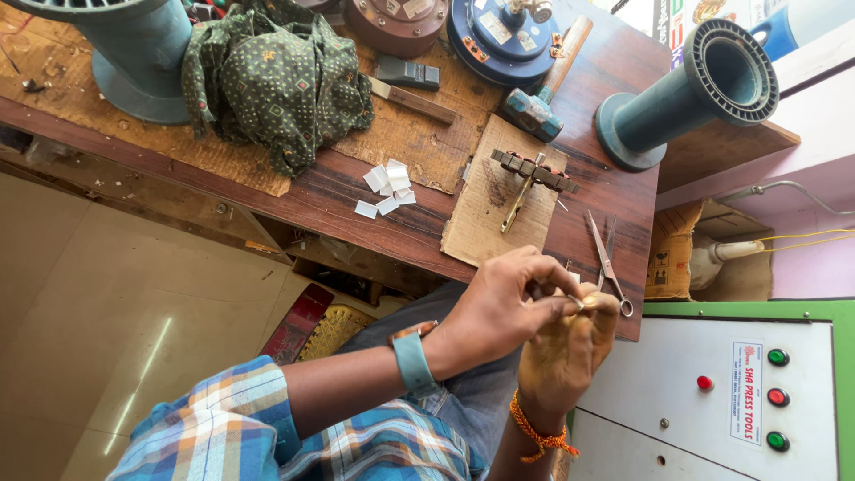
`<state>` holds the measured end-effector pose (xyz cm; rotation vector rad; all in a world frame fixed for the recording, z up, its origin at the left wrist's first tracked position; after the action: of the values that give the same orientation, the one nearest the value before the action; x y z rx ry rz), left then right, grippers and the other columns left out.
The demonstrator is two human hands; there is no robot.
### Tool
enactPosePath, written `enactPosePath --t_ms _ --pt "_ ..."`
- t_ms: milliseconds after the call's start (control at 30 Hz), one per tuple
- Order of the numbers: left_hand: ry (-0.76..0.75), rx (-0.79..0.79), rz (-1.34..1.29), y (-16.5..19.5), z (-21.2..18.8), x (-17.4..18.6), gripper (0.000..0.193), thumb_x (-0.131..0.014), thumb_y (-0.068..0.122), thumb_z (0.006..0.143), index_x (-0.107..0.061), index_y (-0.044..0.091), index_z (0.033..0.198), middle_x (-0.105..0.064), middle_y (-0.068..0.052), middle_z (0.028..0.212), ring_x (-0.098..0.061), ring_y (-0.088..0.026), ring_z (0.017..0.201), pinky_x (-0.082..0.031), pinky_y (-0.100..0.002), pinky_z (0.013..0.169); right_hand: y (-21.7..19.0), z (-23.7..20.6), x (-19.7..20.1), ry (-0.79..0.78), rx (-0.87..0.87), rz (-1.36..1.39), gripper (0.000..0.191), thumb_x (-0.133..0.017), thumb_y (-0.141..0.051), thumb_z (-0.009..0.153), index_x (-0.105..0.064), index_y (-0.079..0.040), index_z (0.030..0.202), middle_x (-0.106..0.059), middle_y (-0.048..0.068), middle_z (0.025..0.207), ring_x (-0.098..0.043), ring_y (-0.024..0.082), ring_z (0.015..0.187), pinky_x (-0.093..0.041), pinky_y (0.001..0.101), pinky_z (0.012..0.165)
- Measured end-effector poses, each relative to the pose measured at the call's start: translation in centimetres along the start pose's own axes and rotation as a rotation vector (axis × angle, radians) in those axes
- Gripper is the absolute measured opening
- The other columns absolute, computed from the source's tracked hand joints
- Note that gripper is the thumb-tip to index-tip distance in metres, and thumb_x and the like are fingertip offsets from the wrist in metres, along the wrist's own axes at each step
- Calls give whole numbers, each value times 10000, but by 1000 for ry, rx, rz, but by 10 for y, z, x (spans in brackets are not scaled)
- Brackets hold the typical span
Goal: The person cuts small white rectangular pieces with scissors and places them into slots on a small circular electrical component mounted on a stand. The person repeats this process multiple times, handling the component and pieces by hand.
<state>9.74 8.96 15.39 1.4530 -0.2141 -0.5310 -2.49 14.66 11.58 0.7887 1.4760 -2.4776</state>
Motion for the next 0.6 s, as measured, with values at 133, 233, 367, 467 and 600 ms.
enactPosePath --t_ms 133,233,367,467,600 --pt "47 -257 452 20 -16 -2 150 -728 95 873 -706 106 1021 -607 -123 1049 -665 -294 989 -561 -394 768 -7 -7 22 35 153 -305 393 -661 -343 1074 -499 -15 1216 -568 19 954 -574 67 840 -482 182 733" --pt "18 -303 349 22 -19 -7 144 -713 159 904 -679 125 1040 -601 -130 1116 -666 -294 984 -570 -399 785 -14 -12 44 148 264 -474 376 -648 -324 1107 -496 -22 1273 -553 6 862 -536 41 730 -442 162 642" --pt "-14 -301 417 21 -13 -5 116 -688 198 937 -694 153 1043 -671 -84 941 -690 -289 911 -553 -409 762 -17 -17 51 196 327 -636 277 -653 -228 1102 -541 6 1198 -620 33 875 -571 61 711 -450 170 608" --pt "-52 -361 475 28 -11 1 92 -681 205 944 -684 144 1012 -676 -65 853 -694 -282 869 -541 -414 716 -24 -18 38 128 429 -769 168 -686 -93 1093 -605 52 1122 -648 89 979 -614 118 832 -515 206 696" --pt "-126 -368 602 30 -11 5 98 -690 217 935 -664 125 959 -644 -79 774 -670 -284 835 -517 -429 649 -29 -15 33 96 411 -791 101 -735 63 1002 -657 75 1065 -703 160 996 -653 143 820 -535 208 707"
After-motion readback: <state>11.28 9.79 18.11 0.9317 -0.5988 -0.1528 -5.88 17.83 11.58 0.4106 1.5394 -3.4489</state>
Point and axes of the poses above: each hand's wrist, its own z-axis towards the middle knuckle, its own x-axis out of the back of the hand, y = z × x, the point moved 9 cm from there along z, towards the middle knuckle
